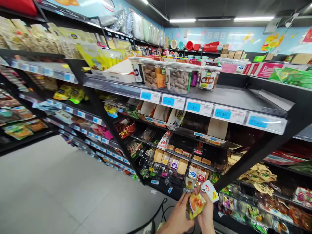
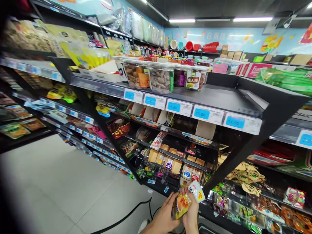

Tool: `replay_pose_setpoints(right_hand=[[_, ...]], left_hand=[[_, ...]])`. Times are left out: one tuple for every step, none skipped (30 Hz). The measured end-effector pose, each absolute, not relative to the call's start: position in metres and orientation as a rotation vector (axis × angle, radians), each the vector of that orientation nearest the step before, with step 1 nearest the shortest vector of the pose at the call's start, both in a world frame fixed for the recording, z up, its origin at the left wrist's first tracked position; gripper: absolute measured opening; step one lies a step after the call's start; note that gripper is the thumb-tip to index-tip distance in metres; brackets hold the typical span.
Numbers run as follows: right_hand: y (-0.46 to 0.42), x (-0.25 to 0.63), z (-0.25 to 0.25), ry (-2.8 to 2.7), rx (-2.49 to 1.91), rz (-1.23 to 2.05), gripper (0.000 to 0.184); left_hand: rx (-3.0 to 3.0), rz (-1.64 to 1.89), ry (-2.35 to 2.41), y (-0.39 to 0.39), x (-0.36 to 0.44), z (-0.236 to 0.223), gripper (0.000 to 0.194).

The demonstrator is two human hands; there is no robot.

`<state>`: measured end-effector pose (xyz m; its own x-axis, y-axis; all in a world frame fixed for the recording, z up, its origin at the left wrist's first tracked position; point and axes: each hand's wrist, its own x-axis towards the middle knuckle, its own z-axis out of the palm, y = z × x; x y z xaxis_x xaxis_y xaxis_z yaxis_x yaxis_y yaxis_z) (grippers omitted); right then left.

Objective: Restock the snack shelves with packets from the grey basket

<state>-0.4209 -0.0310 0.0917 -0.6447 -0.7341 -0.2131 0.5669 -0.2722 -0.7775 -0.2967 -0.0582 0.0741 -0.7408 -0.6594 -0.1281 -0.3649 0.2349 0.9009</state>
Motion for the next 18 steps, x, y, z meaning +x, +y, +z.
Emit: replay_pose_setpoints(right_hand=[[-0.041, -0.410, 0.096, 1.080, -0.231, -1.975, 0.030], [-0.051, -0.398, 0.100, 1.046, -0.209, -1.962, 0.032], [-0.060, -0.385, 0.103, 1.022, -0.197, -1.951, 0.034], [-0.068, -0.373, 0.105, 1.016, -0.220, -1.937, 0.036], [-0.076, -0.361, 0.106, 1.025, -0.258, -1.921, 0.038], [-0.083, -0.352, 0.106, 1.050, -0.302, -1.898, 0.040], [-0.089, -0.344, 0.106, 1.092, -0.352, -1.871, 0.043], [-0.095, -0.339, 0.106, 1.152, -0.411, -1.843, 0.044], [-0.100, -0.336, 0.107, 1.226, -0.477, -1.814, 0.046], [-0.106, -0.335, 0.109, 1.309, -0.548, -1.774, 0.048], [-0.111, -0.335, 0.112, 1.388, -0.621, -1.717, 0.050], [-0.117, -0.337, 0.117, 1.454, -0.692, -1.651, 0.052], [-0.122, -0.338, 0.122, 1.500, -0.752, -1.587, 0.055], [-0.127, -0.340, 0.129, 1.525, -0.800, -1.528, 0.057], [-0.132, -0.341, 0.135, 1.532, -0.839, -1.480, 0.058], [-0.136, -0.340, 0.141, 1.529, -0.874, -1.449, 0.057], [-0.140, -0.339, 0.147, 1.524, -0.906, -1.431, 0.056], [-0.144, -0.336, 0.152, 1.527, -0.931, -1.412, 0.054]], left_hand=[[0.945, -1.504, -2.180, -0.065, -0.288, 0.076, 0.091], [0.930, -1.496, -2.125, -0.072, -0.280, 0.077, 0.087], [0.918, -1.484, -2.070, -0.079, -0.272, 0.079, 0.082], [0.910, -1.468, -2.020, -0.086, -0.263, 0.079, 0.076], [0.916, -1.447, -1.981, -0.093, -0.255, 0.079, 0.071], [0.942, -1.419, -1.953, -0.100, -0.246, 0.077, 0.068], [0.992, -1.382, -1.931, -0.107, -0.238, 0.073, 0.068], [1.058, -1.333, -1.913, -0.114, -0.229, 0.067, 0.070], [1.121, -1.273, -1.899, -0.122, -0.222, 0.061, 0.074], [1.169, -1.207, -1.884, -0.130, -0.214, 0.054, 0.077], [1.196, -1.135, -1.864, -0.138, -0.207, 0.047, 0.079], [1.199, -1.061, -1.842, -0.146, -0.201, 0.041, 0.079], [1.184, -0.990, -1.823, -0.153, -0.195, 0.036, 0.078], [1.159, -0.927, -1.806, -0.161, -0.190, 0.033, 0.078], [1.131, -0.874, -1.791, -0.168, -0.186, 0.032, 0.077], [1.107, -0.833, -1.780, -0.175, -0.183, 0.031, 0.076], [1.086, -0.806, -1.775, -0.181, -0.179, 0.031, 0.075], [1.071, -0.789, -1.774, -0.186, -0.177, 0.031, 0.074]])
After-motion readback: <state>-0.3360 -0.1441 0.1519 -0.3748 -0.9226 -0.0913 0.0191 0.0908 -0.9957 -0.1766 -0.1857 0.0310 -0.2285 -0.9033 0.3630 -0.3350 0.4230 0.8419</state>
